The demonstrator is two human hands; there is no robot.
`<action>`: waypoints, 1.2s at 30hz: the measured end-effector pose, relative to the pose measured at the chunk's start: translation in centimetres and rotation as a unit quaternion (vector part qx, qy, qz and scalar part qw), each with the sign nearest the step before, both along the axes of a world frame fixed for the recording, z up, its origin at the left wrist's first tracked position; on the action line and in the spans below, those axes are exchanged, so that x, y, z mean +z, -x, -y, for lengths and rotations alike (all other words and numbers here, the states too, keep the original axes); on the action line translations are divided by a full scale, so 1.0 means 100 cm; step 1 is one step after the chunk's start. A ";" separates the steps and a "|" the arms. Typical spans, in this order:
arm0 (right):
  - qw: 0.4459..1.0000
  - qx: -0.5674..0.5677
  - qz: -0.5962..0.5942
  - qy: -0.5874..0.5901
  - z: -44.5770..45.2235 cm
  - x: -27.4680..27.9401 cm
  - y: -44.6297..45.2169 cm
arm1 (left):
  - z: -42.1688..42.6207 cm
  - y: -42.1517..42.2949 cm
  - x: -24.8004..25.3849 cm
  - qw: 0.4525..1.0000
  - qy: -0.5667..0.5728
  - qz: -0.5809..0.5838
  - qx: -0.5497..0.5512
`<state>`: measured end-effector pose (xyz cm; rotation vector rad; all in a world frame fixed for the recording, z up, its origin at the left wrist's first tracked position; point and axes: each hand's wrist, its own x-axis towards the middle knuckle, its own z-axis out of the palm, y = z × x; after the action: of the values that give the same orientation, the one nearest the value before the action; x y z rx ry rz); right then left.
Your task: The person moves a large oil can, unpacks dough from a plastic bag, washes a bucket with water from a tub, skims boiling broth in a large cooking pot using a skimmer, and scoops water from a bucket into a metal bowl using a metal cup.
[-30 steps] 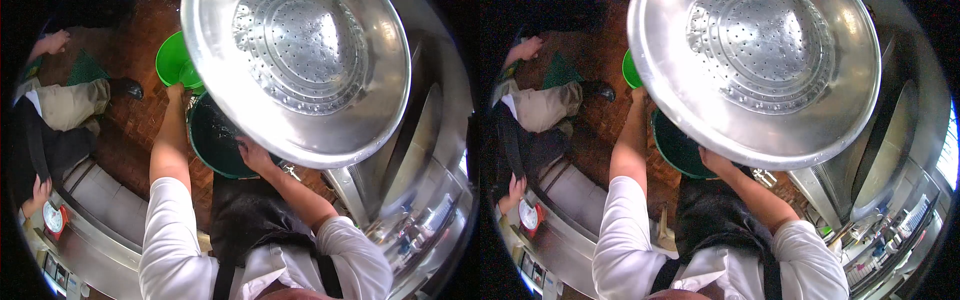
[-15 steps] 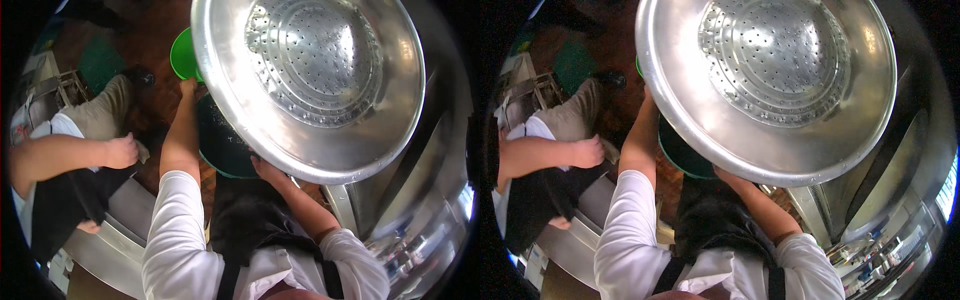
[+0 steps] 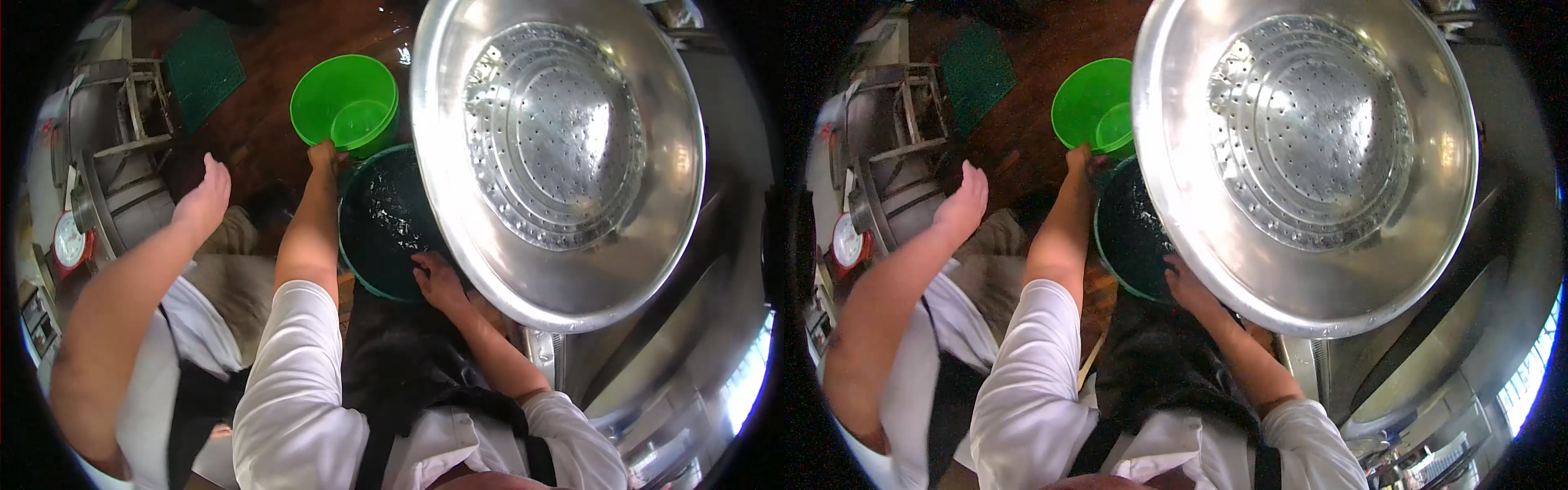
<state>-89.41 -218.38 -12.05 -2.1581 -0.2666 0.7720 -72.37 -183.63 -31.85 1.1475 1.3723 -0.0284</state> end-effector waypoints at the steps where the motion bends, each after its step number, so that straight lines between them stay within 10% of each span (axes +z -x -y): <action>1: 1.000 -0.009 -0.023 -0.009 -0.002 0.004 -0.004 | -0.003 0.005 0.003 1.000 0.008 -0.006 0.006; 26: 0.992 0.101 -0.077 -0.024 -0.022 0.089 -0.016 | -0.043 0.227 0.117 0.961 0.030 -0.012 0.275; 36: 0.995 0.066 -0.068 -0.004 -0.068 0.040 0.003 | -0.143 0.265 0.070 0.958 -0.017 -0.051 0.283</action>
<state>-89.72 -211.56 -8.00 -2.0846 -0.3439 0.9865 -98.86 -169.34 -24.83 0.7530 1.7556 0.3524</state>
